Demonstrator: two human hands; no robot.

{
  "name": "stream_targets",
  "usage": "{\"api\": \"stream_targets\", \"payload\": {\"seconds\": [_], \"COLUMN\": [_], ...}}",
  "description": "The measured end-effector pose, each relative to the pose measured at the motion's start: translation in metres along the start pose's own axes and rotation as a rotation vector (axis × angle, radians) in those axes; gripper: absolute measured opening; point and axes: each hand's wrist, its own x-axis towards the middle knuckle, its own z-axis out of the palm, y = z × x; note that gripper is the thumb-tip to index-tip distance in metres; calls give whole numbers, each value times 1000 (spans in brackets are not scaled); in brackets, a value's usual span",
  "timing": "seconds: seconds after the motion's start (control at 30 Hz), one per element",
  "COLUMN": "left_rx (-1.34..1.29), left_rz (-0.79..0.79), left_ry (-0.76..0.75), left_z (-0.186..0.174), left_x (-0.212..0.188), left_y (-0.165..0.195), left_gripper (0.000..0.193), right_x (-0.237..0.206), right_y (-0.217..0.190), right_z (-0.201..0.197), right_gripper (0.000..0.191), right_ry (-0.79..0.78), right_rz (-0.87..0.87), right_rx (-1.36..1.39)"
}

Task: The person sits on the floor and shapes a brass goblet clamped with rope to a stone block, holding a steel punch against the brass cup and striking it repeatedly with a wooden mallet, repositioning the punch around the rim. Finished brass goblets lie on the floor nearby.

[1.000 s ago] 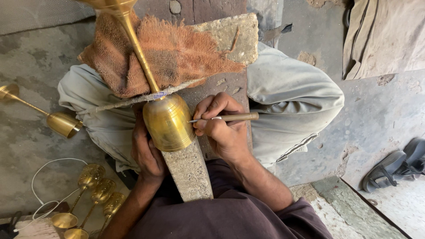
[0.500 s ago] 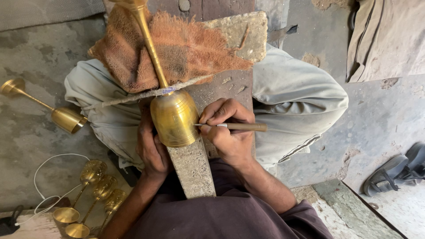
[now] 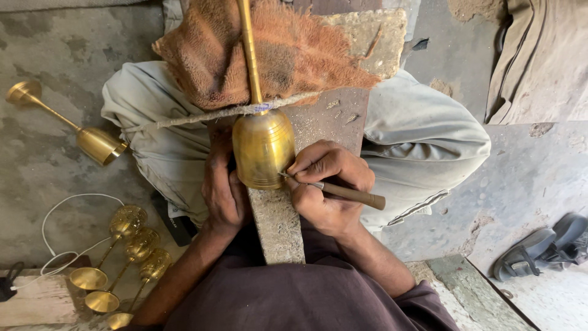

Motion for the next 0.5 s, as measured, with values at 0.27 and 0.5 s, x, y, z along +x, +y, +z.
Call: {"api": "stream_targets", "payload": {"seconds": [0.27, 0.5], "left_rx": [-20, -80], "left_rz": [3, 38], "left_ry": [5, 14], "left_z": [-3, -11], "left_x": [4, 8], "left_y": [0, -2], "left_gripper": [44, 42], "right_x": [2, 13], "right_y": [-10, -14], "right_z": [6, -1], "right_gripper": [12, 11], "right_ry": [-60, -48], "right_rz": [-107, 102], "right_rx": [-161, 117]}}
